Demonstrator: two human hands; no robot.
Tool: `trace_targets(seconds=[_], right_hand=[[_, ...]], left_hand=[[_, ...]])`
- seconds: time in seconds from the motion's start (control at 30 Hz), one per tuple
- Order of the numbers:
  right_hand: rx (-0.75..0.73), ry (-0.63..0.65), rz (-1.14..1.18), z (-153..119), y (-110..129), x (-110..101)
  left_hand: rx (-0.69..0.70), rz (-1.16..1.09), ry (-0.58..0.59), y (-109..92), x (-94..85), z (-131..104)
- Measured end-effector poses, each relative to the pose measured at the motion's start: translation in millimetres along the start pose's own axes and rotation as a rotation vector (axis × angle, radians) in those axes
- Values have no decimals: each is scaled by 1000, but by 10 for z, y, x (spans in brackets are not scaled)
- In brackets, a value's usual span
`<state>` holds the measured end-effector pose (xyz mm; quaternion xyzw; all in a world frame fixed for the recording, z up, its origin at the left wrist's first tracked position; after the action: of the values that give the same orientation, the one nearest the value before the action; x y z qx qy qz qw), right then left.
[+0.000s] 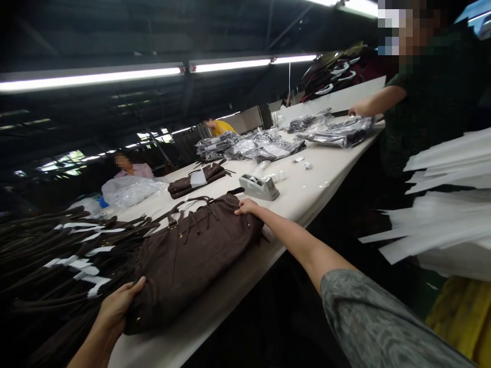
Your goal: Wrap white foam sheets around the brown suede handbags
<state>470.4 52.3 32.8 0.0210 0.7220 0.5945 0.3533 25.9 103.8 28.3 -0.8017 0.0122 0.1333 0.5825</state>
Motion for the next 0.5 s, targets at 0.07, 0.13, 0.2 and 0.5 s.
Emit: trace_targets(seconds=[0.07,0.13,0.2,0.5], right_hand=[[11,6,12,-30,-74,39],[19,13,57,-36,-100,62],[33,30,138,-34,-119,65],[296,283,553,-1,-94,22]], left_hand=[[56,44,-64,-9,-13,28],[109,77,-104,-4,-16,32],[150,105,-131,17,-17,26],[201,379,-218,119,-97,251]])
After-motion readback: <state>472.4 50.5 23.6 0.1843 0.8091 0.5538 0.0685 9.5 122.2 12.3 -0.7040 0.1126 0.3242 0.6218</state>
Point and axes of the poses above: each hand's wrist, its own z-axis towards the middle knuckle, its own x-axis out of the palm, y = z × x, the point moved 4 cm from there along z, towards the middle knuckle, and after that the axes turned 4 degrees about -y, right-handed, at the moved point
